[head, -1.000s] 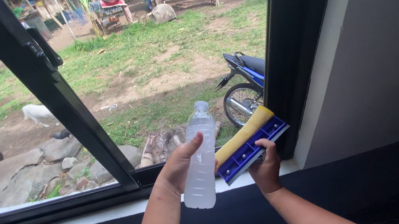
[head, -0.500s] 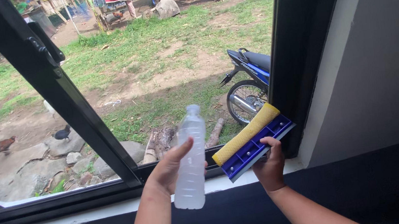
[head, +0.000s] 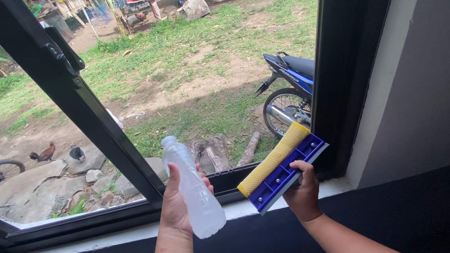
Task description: The person cleans the window frame using a cloth, wiping the vertical and horizontal sections. They then pick up a squeegee and a water bottle, preparing to clean the glass.
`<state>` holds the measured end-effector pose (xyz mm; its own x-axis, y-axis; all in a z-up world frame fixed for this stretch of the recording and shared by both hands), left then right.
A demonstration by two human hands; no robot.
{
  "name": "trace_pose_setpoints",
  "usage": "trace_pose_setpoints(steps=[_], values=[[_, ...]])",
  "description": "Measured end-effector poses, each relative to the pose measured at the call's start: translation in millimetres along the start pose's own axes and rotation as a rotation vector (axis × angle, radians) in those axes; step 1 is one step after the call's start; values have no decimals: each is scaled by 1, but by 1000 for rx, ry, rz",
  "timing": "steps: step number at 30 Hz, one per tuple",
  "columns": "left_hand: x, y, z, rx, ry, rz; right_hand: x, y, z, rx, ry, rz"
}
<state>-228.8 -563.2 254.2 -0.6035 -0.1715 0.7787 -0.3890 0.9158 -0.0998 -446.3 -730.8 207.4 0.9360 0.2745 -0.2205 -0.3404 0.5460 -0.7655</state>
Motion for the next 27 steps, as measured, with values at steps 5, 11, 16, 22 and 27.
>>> trace_pose_setpoints(steps=[5, 11, 16, 22, 27], values=[[21, -7, -12, 182, 106, -52, 6, 2, 5, 5, 24, 12], [38, -11, 1, 26, 253, 103, 4, 4, 11, -15, 29, 26], [52, -3, 26, -172, 191, 202, -3, 3, 8, -7, 37, 54], [81, -6, 62, -365, 29, 254, -4, 6, 5, 13, 21, 48], [103, -36, 82, -399, -56, 278, -12, 12, 4, 14, 83, 6]])
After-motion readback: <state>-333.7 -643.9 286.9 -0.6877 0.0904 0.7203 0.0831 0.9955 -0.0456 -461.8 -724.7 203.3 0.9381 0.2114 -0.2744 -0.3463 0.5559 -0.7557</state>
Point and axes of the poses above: each hand's wrist, its own y-axis away from the middle knuckle, its own x-axis out of the palm, z = x × y, the point moved 10 cm from there along -y, towards the middle knuckle, and after that the axes turned 12 degrees about z, right-handed, at the moved point
